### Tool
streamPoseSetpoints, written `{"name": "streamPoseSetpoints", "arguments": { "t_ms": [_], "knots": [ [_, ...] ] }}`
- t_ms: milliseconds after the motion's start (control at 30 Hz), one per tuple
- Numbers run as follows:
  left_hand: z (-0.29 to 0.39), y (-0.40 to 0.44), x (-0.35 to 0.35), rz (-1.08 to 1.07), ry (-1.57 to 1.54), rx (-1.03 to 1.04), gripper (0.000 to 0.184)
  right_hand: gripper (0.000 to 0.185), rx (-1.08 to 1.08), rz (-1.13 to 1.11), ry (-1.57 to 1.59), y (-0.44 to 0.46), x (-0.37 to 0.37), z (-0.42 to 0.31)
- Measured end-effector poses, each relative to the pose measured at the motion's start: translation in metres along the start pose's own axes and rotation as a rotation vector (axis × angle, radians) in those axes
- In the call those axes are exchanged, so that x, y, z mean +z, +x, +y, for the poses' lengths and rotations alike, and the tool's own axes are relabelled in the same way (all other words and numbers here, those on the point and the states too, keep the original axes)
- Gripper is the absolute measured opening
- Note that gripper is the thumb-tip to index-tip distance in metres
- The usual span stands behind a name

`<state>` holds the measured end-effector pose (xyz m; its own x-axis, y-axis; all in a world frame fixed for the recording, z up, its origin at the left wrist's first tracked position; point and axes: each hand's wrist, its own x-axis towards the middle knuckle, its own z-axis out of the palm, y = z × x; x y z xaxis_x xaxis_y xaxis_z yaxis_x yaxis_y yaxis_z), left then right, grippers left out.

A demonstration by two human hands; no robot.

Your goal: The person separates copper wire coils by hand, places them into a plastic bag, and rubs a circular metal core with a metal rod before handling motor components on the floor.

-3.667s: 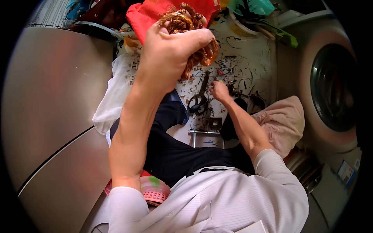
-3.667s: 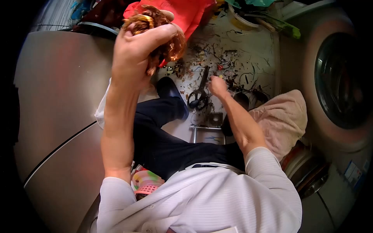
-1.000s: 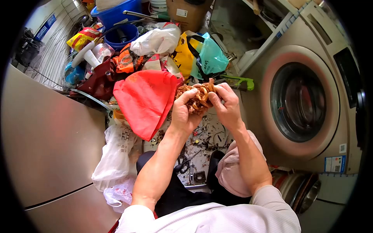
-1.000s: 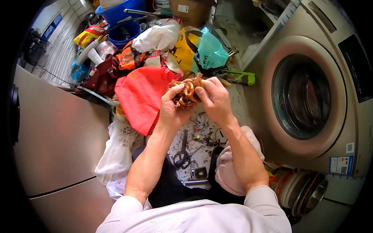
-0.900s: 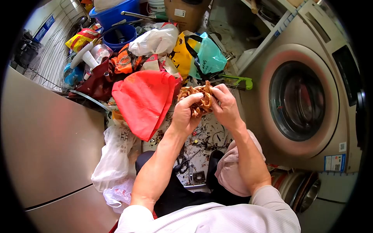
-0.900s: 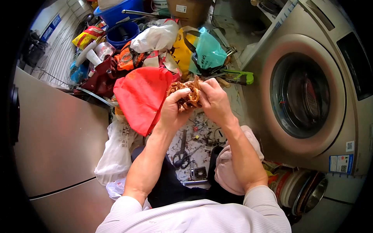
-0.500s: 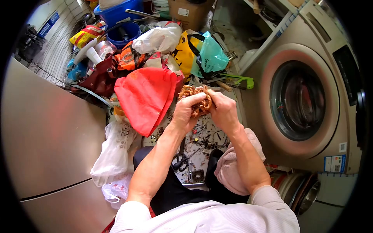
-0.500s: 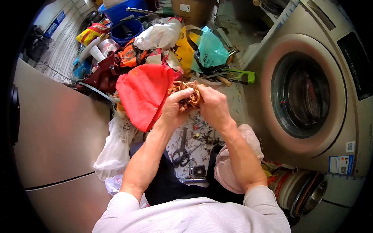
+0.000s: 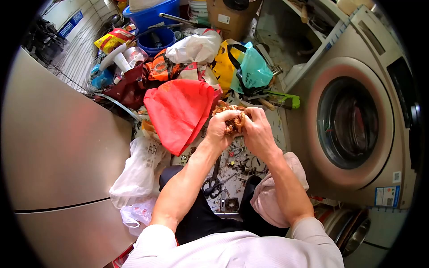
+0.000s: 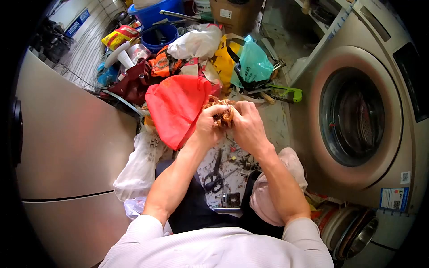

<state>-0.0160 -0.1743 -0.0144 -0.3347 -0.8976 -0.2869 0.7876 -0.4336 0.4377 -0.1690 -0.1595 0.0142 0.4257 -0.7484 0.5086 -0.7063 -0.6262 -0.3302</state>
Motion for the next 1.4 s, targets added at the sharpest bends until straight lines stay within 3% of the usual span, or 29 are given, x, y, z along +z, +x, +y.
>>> {"name": "streamPoseSetpoints", "arguments": {
  "t_ms": [33,100,167,267,300,367,400,500,633,733,833,967,1100,1233,1400],
  "knots": [
    [0.0,-0.001,0.005,0.055,-0.02,0.036,0.011,0.037,0.004,-0.001,-0.002,-0.001,-0.001,0.001],
    [0.006,0.008,-0.003,0.069,-0.085,0.049,0.015,0.032,0.118,0.132,0.334,0.001,0.0,0.001],
    [0.012,-0.003,0.014,0.039,-0.018,0.1,0.019,0.027,0.409,0.153,0.614,0.004,-0.013,-0.001],
    [0.007,-0.006,0.016,0.02,0.066,0.124,0.018,0.039,0.657,0.298,1.081,0.004,0.0,0.008],
    [0.002,-0.003,0.013,0.02,0.066,0.113,0.018,0.039,0.666,0.303,1.077,0.002,0.0,0.007],
    [-0.004,0.003,0.006,-0.052,0.067,0.157,0.015,0.04,0.581,0.136,0.784,0.003,0.0,0.001],
    [-0.004,0.0,0.012,-0.029,0.069,0.17,0.013,0.041,0.502,0.161,0.629,0.002,0.0,-0.004],
    [-0.003,-0.005,0.017,-0.06,0.129,0.234,0.013,0.039,0.482,0.149,0.607,0.003,-0.001,0.0],
    [-0.004,-0.007,0.019,-0.079,0.172,0.286,0.022,0.022,0.622,0.226,1.009,0.002,0.002,-0.011],
    [-0.004,-0.007,0.021,-0.07,0.215,0.339,0.034,0.016,0.645,0.231,0.979,-0.002,0.007,-0.006],
    [0.0,-0.011,0.02,-0.088,0.247,0.342,0.043,0.015,0.667,0.216,1.037,-0.004,0.009,-0.005],
    [0.004,-0.025,0.032,-0.123,0.298,0.311,0.047,0.029,0.694,0.165,1.203,-0.001,-0.006,0.012],
    [-0.003,-0.021,0.021,-0.19,0.442,0.259,0.052,0.025,0.586,0.047,0.975,-0.002,-0.012,0.01],
    [-0.008,-0.021,0.021,-0.151,0.382,0.275,0.05,0.019,0.533,0.053,0.779,-0.003,-0.015,0.01],
    [-0.002,-0.02,0.017,-0.195,0.432,0.215,0.051,0.017,0.618,-0.098,0.977,-0.001,-0.026,0.024]
  ]
}}
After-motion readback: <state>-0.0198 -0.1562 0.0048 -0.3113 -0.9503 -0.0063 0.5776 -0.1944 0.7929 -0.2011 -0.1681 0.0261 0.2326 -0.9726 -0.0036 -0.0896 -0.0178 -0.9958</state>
